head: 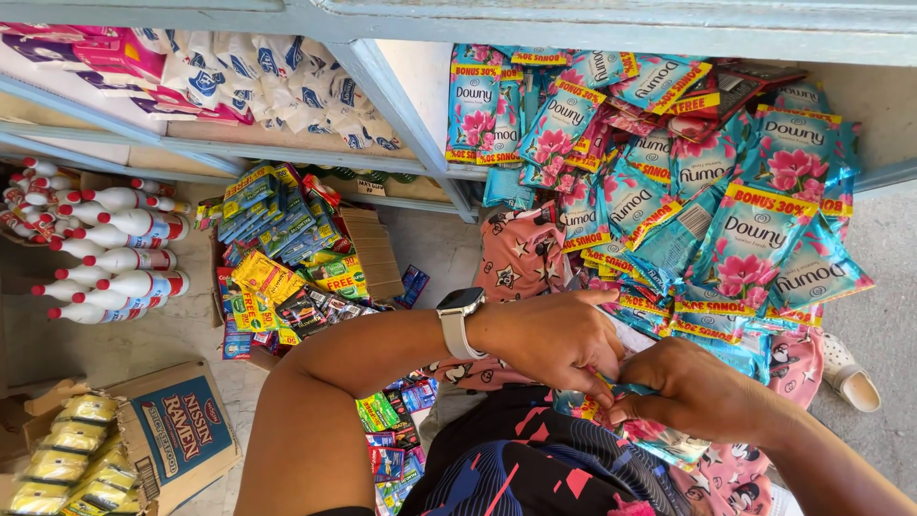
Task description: Organizing and arranging laundry detergent sachets and other products on store shelves.
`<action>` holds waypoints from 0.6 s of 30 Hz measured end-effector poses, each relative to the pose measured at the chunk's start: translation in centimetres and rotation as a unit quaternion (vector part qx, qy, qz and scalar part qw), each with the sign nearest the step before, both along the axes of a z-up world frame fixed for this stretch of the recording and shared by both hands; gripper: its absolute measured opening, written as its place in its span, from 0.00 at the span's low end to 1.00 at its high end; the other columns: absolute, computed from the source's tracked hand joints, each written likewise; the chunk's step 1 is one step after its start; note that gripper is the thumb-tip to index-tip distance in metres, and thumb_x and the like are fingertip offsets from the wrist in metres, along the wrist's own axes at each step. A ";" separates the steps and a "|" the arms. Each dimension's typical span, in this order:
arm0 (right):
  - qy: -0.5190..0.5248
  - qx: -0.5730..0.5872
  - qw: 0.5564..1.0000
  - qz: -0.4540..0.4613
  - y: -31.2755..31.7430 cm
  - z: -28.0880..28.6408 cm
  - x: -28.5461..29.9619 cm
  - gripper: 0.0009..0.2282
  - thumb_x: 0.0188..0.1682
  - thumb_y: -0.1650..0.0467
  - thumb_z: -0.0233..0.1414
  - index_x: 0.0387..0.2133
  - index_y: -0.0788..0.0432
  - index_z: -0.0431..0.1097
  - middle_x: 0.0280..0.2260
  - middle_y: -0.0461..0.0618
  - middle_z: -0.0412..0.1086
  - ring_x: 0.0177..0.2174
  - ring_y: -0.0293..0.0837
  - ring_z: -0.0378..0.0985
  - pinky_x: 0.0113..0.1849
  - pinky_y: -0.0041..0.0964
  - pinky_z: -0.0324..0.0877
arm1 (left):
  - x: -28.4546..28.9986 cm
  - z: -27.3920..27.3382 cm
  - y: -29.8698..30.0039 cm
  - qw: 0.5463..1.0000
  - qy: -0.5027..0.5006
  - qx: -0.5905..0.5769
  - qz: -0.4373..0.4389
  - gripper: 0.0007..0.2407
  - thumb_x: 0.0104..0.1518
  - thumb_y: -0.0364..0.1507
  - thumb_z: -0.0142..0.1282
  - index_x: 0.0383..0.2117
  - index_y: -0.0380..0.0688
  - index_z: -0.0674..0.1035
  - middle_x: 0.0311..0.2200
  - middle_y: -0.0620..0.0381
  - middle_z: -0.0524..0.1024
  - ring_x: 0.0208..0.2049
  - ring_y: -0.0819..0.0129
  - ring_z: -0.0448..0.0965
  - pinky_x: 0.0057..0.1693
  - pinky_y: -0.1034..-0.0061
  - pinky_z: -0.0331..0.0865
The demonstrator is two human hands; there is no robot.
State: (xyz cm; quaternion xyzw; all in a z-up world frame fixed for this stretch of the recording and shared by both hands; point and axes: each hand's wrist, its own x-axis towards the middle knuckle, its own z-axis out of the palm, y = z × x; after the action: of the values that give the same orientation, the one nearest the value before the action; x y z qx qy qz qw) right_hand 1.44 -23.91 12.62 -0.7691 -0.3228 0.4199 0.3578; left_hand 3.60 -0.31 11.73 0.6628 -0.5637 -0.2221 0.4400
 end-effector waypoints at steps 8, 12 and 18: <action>0.075 0.049 0.995 -0.031 -0.6 0.0 0.6 0.06 0.43 0.69 0.61 0.28 0.61 0.79 0.22 0.53 0.78 0.23 0.44 0.80 0.28 0.42 0.72 | -0.1 1.3 0.5 0.999 0.002 -0.010 0.041 0.10 0.61 0.40 0.55 0.30 0.51 0.84 0.31 0.66 0.80 0.37 0.68 0.82 0.72 0.36 0.43; 0.079 0.141 0.987 0.000 0.2 2.5 1.2 0.08 0.47 0.66 0.60 0.28 0.60 0.78 0.23 0.49 0.79 0.23 0.38 0.80 0.27 0.39 0.71 | 0.2 1.4 0.0 0.998 0.010 0.034 0.042 0.14 0.57 0.44 0.56 0.30 0.49 0.85 0.25 0.59 0.81 0.27 0.61 0.81 0.61 0.49 0.59; 0.032 -0.200 0.977 0.069 1.9 3.1 1.9 0.18 0.42 0.56 0.63 0.25 0.61 0.78 0.15 0.59 0.71 0.17 0.52 0.74 0.26 0.49 0.66 | 0.2 -2.4 -1.7 0.988 -0.086 0.126 0.004 0.22 0.43 0.53 0.63 0.22 0.45 0.84 0.15 0.52 0.74 0.23 0.53 0.78 0.38 0.60 0.66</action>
State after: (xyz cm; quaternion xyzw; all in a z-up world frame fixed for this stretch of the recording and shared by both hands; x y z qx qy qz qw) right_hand 3.35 -22.02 15.70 -0.7871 -0.2724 0.5243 0.1771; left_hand 3.79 -1.96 9.35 0.7321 -0.5643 -0.2316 0.3033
